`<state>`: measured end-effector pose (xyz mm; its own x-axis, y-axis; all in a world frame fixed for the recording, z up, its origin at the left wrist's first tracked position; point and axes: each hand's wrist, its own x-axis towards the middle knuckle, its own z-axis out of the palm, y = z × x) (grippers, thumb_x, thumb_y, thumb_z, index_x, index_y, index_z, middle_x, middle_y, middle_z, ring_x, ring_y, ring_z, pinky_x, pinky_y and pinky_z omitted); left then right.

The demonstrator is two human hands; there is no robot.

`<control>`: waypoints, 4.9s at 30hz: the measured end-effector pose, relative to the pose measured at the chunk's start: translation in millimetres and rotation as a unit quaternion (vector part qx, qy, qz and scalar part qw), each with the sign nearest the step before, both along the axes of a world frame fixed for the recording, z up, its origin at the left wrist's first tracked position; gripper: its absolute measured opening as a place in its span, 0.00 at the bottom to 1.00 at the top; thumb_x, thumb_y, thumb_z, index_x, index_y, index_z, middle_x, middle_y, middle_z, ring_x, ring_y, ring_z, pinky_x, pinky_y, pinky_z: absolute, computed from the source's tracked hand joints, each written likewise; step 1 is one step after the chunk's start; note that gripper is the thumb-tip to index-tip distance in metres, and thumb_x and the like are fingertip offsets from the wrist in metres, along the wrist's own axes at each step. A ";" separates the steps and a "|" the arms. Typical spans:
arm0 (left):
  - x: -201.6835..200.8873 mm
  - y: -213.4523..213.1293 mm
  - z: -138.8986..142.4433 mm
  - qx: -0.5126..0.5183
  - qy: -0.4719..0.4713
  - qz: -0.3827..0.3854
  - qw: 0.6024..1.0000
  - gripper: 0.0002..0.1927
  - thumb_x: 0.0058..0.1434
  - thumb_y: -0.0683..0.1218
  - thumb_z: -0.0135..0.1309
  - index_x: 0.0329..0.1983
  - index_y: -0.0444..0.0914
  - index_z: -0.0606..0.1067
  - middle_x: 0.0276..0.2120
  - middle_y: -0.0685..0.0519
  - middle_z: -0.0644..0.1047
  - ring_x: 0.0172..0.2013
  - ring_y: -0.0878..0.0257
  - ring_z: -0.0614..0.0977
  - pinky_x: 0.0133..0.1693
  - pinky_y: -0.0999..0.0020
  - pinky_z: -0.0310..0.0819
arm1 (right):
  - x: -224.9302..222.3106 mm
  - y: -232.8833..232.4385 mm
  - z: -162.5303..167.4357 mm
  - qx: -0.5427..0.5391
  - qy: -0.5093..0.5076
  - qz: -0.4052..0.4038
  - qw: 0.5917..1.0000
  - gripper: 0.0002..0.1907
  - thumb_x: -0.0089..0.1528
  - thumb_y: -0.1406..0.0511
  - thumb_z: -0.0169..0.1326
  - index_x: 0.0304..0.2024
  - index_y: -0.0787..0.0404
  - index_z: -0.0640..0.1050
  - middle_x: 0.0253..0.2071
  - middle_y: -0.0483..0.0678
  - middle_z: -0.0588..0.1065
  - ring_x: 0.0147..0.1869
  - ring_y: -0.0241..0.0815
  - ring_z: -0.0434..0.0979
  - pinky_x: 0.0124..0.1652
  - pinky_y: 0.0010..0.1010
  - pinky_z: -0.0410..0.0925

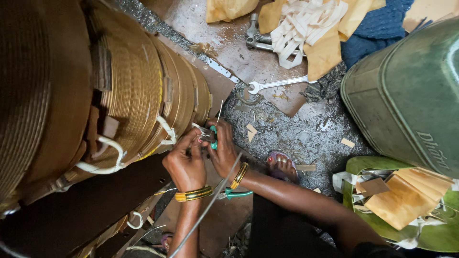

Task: The person sits on the floor and uses pliers to cut and twist wires on a cylindrical coil assembly. They then fold and insert paper strips into slots on the coil, repeating the process for multiple sections.

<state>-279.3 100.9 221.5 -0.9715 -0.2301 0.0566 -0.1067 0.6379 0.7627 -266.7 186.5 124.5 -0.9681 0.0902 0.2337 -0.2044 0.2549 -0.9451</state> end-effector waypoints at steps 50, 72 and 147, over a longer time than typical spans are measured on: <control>-0.6 1.1 -11.1 0.035 -0.015 0.012 0.999 0.12 0.61 0.34 0.57 0.48 0.31 0.82 0.36 0.44 0.85 0.32 0.63 0.88 0.35 0.69 0.81 | -0.5 2.3 -0.7 -0.028 -0.023 0.011 0.999 0.29 0.58 0.77 0.54 0.62 0.68 0.64 0.57 0.63 0.66 0.63 0.65 0.66 0.62 0.48 0.62; -1.5 0.1 -11.0 0.003 -0.008 0.010 1.000 0.11 0.60 0.35 0.59 0.46 0.30 0.82 0.34 0.44 0.85 0.31 0.62 0.88 0.35 0.68 0.80 | -2.0 0.7 -29.1 -0.044 -0.001 0.033 0.998 0.18 0.61 0.72 0.55 0.51 0.66 0.65 0.41 0.60 0.70 0.48 0.66 0.73 0.46 0.46 0.66; 9.4 29.9 9.2 -0.240 -0.002 0.036 0.970 0.20 0.62 0.38 0.54 0.56 0.32 0.65 0.26 0.37 0.79 0.28 0.39 0.82 0.27 0.48 0.73 | -42.3 44.6 -80.0 0.002 -0.046 0.363 0.931 0.25 0.67 0.58 0.54 0.61 0.67 0.70 0.59 0.61 0.74 0.63 0.62 0.75 0.59 0.45 0.69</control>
<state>-269.9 130.8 230.6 -0.9543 -0.2454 0.1704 -0.1663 0.9101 0.3795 -309.0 231.1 44.5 -0.7890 -0.5967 0.1462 -0.2433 0.0850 -0.9662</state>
